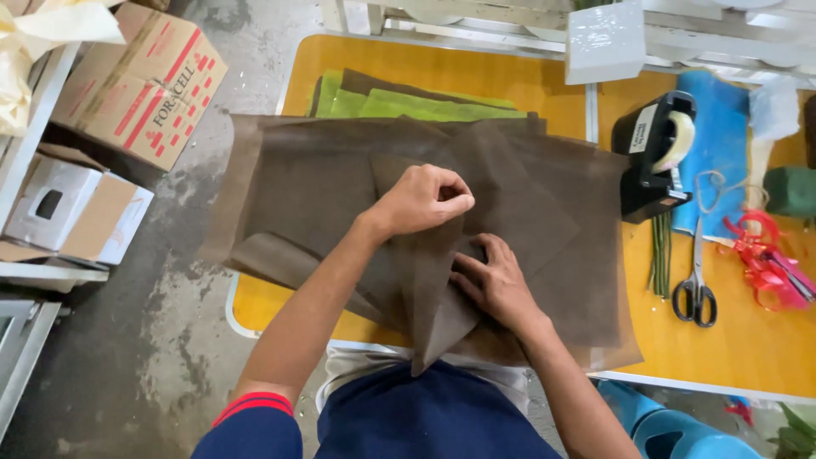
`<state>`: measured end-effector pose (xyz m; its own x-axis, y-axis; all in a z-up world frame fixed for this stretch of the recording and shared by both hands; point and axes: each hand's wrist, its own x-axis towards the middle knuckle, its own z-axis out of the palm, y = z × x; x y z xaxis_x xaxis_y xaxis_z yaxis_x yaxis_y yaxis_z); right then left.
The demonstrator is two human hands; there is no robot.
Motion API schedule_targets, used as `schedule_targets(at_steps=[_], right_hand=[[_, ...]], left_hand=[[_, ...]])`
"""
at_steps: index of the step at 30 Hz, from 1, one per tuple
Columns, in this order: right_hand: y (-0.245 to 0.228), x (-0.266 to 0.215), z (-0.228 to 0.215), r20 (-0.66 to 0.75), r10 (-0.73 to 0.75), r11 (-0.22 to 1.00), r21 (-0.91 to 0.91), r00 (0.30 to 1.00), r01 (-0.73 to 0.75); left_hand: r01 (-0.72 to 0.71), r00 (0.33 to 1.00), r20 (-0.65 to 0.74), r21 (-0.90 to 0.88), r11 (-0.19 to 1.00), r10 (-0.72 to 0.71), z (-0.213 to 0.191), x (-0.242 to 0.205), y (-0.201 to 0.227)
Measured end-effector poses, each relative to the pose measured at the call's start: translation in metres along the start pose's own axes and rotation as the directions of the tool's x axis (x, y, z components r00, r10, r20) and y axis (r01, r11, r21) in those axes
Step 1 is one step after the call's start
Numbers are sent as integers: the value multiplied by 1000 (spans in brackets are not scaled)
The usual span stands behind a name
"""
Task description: The person folds a large sheet of brown paper on a yellow table. They repeatedly fold the paper in half, smooth the creases with their hands, and adjust the alignment of the edges throughout the process.
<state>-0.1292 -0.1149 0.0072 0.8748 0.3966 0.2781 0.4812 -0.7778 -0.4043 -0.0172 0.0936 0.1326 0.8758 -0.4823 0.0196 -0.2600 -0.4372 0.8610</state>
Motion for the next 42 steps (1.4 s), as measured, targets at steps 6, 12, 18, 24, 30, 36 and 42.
schedule_targets(at_steps=[6, 12, 18, 24, 30, 36, 42], right_hand=[[76, -22, 73, -107, 46, 980, 198, 993, -24], [27, 14, -21, 132, 516, 632, 609, 847, -480], [62, 2, 37, 10, 609, 697, 471, 793, -540], [30, 17, 6, -64, 679, 651, 514, 732, -559], [75, 9, 31, -68, 710, 610, 557, 701, -564], [70, 25, 4, 14, 768, 451, 699, 641, -555], [59, 27, -30, -81, 600, 771, 323, 796, -549]], left_hand=[[16, 998, 63, -19, 1000, -15, 59, 33, -21], [-36, 999, -27, -86, 996, 34, 72, 12, -13], [-214, 973, -89, -26, 977, 210, 70, -14, -23], [-210, 971, 42, 618, 757, 235, 51, -64, -21], [-222, 973, 179, 563, 796, 145, 68, -90, -16], [-219, 974, 180, 575, 788, 139, 84, -83, -31], [-258, 964, 181, 497, 829, 192, 90, -80, -39]])
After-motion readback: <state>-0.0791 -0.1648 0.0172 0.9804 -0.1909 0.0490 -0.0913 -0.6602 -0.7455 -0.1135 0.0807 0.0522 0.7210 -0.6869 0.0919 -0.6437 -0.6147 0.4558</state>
